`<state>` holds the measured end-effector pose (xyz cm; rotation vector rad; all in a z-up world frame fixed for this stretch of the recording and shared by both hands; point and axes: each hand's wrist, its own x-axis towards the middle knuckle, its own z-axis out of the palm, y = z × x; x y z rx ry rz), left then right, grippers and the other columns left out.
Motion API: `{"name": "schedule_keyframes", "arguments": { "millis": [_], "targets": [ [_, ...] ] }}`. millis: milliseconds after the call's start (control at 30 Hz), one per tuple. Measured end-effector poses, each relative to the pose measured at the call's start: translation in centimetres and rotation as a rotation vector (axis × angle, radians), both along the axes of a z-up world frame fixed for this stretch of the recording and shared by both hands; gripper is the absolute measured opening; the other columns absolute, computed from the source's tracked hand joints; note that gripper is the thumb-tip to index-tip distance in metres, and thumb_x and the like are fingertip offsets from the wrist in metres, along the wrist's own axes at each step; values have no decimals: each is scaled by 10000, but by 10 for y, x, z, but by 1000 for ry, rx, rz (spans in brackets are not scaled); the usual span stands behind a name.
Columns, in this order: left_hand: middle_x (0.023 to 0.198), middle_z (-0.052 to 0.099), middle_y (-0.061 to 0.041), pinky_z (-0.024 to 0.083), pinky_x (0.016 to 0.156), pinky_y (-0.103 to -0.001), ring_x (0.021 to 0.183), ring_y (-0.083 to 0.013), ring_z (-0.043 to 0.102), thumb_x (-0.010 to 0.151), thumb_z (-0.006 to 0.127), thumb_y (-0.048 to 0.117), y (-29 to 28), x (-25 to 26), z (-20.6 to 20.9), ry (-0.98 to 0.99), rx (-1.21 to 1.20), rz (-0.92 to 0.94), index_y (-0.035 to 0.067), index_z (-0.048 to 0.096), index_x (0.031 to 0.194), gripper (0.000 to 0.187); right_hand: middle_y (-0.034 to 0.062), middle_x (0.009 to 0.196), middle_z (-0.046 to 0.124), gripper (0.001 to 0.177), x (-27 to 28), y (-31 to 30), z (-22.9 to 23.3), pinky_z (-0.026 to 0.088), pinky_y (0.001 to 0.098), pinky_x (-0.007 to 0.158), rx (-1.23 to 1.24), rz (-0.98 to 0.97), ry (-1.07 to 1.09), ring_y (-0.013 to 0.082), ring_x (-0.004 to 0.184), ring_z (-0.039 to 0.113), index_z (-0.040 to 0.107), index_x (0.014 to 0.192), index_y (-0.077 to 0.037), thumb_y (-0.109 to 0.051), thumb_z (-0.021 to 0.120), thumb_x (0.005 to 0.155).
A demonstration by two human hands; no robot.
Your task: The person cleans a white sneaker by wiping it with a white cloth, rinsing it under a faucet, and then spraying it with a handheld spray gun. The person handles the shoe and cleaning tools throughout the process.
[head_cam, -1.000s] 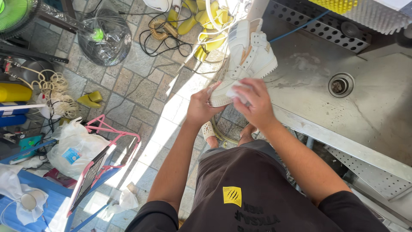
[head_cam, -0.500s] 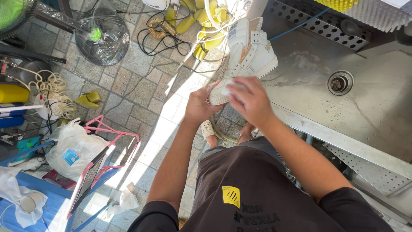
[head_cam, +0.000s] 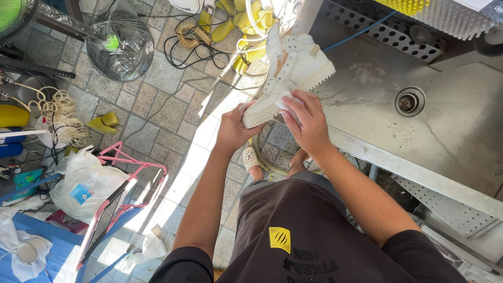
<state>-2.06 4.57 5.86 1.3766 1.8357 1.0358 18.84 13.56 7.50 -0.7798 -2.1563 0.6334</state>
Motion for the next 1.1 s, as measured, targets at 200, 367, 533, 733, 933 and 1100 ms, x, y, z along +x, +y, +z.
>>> {"name": "schedule_keyframes", "arguments": {
  "millis": [200,367,533,733,933,1100],
  "targets": [
    [1001,796,-115,610,801,-307,885,-168,786,771,889,244,-1,-2,-1,-59,-14,-26,10,695,1269,583,173,1289,641,243,19,42,-4,506,461,1005,-2,-105,-102,379,1196,581,696,1215,-40,-75,747,979],
    [1030,787,-124,609,835,-308,925,-176,782,771,887,227,0,-2,0,-53,-18,-13,10,681,1292,601,173,1282,633,238,6,31,-12,494,468,1010,-40,-180,-35,375,1180,582,684,1188,-45,-94,768,971],
    [1094,778,-134,606,869,-320,979,-199,779,766,892,215,-4,4,-4,-46,45,26,16,663,1325,636,185,1277,622,319,0,11,-11,489,465,1006,-119,-54,55,373,1164,586,642,1232,-41,-125,773,953],
    [1326,698,-171,591,989,-350,1192,-263,709,754,918,176,-6,13,-5,33,236,14,36,664,1333,647,172,1272,638,284,10,27,-10,487,462,1011,-156,-144,6,371,1174,599,664,1213,-54,-114,767,956],
    [1247,718,-99,602,959,-329,1115,-232,733,708,928,166,-6,21,-6,9,191,57,87,676,1338,684,155,1270,623,309,0,5,17,501,461,1005,-38,57,-38,356,1174,586,670,1212,-84,-139,776,927],
    [1147,731,-89,603,903,-333,1027,-219,743,659,920,140,-6,18,-7,1,173,33,94,684,1325,708,124,1278,633,305,-9,5,30,528,451,1006,110,200,-121,336,1178,591,719,1185,-125,-127,780,887]
  ]
}}
